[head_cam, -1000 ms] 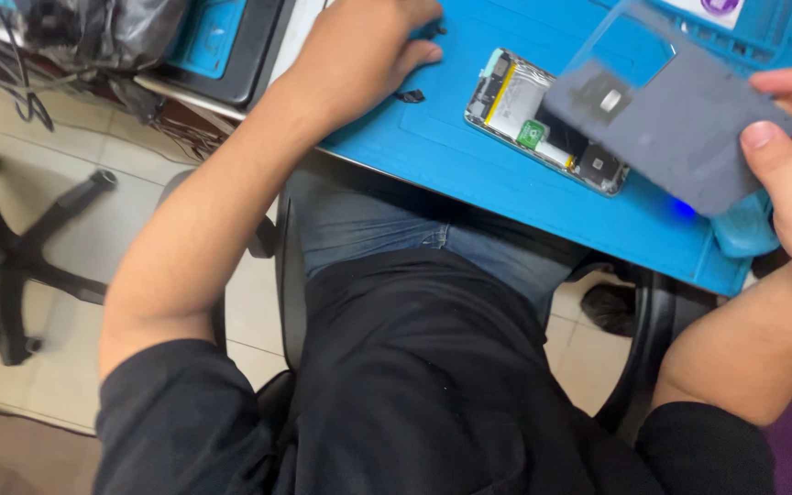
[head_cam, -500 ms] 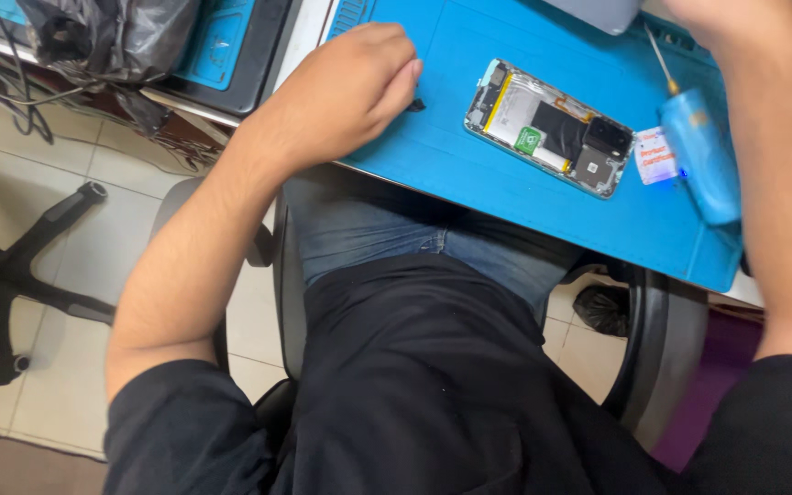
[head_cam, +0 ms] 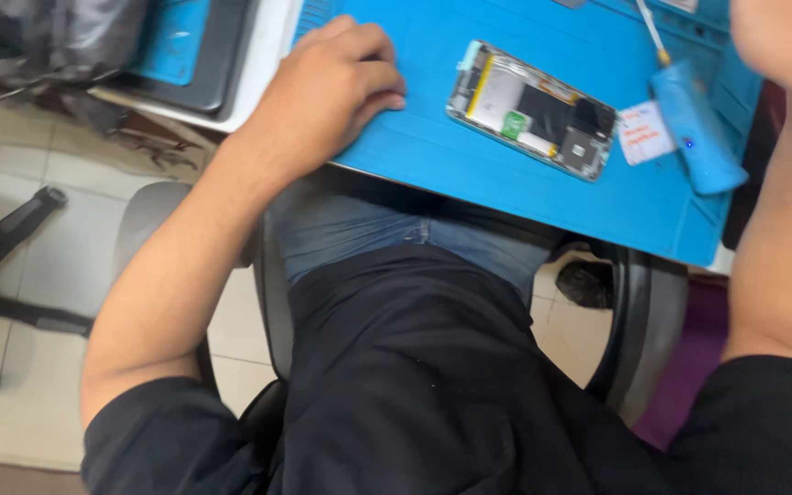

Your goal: The person removes the back cover of a smartphone and uses a blue electric screwdriver to unscrew multiple screws from the internal frame. The person then repositions the phone and continues unscrewing additional screws around the camera module and battery area.

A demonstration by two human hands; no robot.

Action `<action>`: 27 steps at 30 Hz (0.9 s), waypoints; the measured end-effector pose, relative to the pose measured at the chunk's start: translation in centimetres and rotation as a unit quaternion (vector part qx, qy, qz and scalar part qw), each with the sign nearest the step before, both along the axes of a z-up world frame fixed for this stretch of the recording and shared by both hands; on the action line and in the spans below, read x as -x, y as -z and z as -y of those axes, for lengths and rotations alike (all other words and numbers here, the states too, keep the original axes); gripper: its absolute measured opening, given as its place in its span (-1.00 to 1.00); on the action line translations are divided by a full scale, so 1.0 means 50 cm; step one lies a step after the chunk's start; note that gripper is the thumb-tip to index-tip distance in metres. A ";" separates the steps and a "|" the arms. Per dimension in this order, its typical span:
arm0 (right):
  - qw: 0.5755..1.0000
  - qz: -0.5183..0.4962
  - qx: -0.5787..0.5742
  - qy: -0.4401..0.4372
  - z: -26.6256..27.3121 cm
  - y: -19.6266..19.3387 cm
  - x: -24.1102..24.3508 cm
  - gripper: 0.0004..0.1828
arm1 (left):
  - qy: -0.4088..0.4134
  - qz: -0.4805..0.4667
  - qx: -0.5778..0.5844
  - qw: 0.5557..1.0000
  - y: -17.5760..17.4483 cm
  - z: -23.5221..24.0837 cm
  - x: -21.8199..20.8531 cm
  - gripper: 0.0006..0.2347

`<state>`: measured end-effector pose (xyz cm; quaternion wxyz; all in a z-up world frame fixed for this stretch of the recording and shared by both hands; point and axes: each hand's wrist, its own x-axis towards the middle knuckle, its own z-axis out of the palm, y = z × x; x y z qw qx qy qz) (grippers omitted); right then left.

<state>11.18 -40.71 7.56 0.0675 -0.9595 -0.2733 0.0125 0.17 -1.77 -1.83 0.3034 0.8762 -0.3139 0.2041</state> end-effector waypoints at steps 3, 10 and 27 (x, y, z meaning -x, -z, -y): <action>1.000 0.012 0.016 0.006 0.029 -0.008 0.037 -0.32 | -0.032 0.020 -0.051 0.998 0.004 0.013 0.008 -0.95; 0.998 0.034 0.018 0.039 0.037 0.049 0.068 -0.23 | -0.041 -0.001 -0.067 0.997 -0.007 0.031 0.006 -0.95; 0.997 0.047 0.046 0.049 0.091 0.083 0.050 -0.39 | -0.090 -0.097 0.111 0.985 -0.036 0.006 -0.004 -0.85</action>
